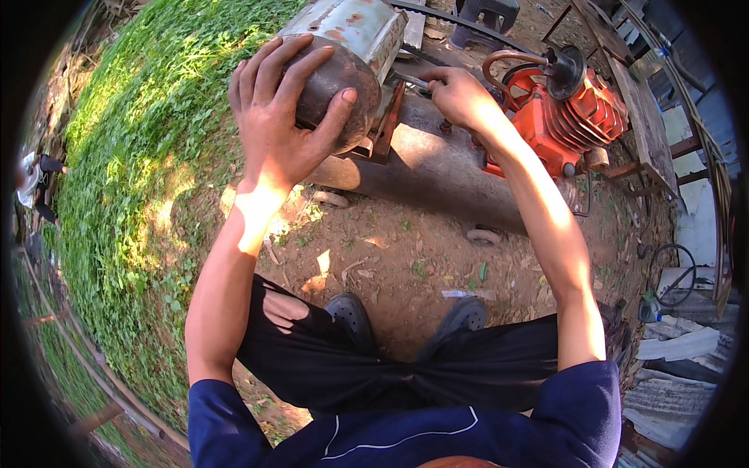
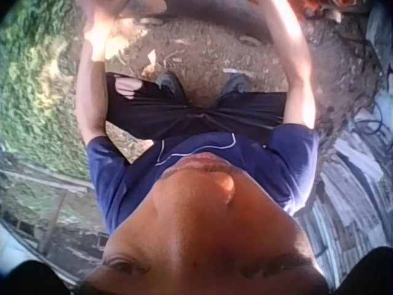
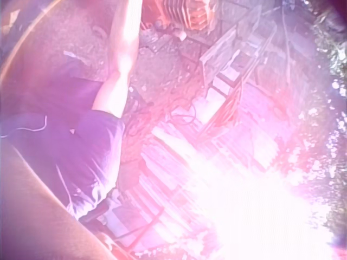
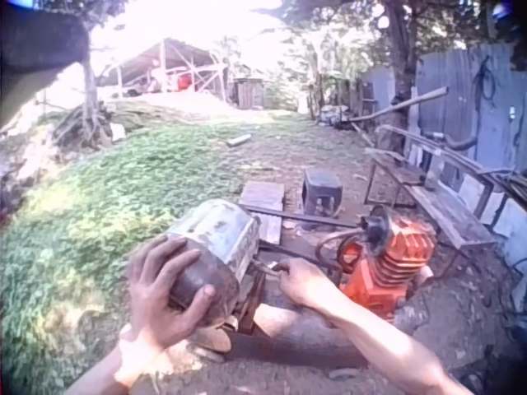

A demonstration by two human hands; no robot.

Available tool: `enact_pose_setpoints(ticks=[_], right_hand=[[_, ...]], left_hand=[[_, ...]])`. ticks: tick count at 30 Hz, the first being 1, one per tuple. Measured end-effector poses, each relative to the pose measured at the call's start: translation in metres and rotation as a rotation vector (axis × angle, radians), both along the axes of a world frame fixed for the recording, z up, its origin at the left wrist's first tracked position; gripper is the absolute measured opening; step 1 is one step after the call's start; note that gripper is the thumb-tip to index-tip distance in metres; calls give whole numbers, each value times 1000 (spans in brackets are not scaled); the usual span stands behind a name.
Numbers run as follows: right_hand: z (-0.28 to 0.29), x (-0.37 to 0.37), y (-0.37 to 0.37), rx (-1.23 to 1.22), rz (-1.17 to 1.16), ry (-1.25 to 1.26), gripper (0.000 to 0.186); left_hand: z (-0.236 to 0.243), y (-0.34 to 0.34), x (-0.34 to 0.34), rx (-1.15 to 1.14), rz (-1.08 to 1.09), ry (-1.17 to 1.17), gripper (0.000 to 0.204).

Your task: The person uses a wrench to tighten or loosen bolts on an air compressor motor and then untangles a power cord.

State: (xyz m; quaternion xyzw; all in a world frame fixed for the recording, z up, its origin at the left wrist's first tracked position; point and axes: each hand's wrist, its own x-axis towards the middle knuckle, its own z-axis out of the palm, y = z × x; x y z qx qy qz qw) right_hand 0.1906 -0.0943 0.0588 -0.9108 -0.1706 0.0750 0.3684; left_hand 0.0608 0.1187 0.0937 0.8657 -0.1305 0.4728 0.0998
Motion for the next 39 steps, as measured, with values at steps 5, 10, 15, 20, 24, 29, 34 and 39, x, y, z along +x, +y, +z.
enact_pose_setpoints(ticks=[5,10,15,20,24,29,34,39], right_hand=[[-10,20,-9,-58,-77,-15,37],[-24,34,-10,-201,-178,-22,34],[-29,27,-8,-293,-94,-60,31],[-40,-1,-1,-426,18,-405,28],[-38,-29,18,-481,124,-411,21],[-40,-56,43,-195,47,-213,24],[-11,-50,32,-30,127,3,30],[20,-43,9,-256,224,-143,30]], left_hand=[[-2,5,-1,3,4,9,44],[-2,4,0,5,-1,-6,44],[-2,3,1,5,-11,-11,43],[-1,2,2,1,-7,-16,43],[0,2,-2,17,12,14,43],[0,-1,0,8,1,8,43],[-1,3,1,17,-9,-16,43],[-1,4,1,11,-7,-23,43]])
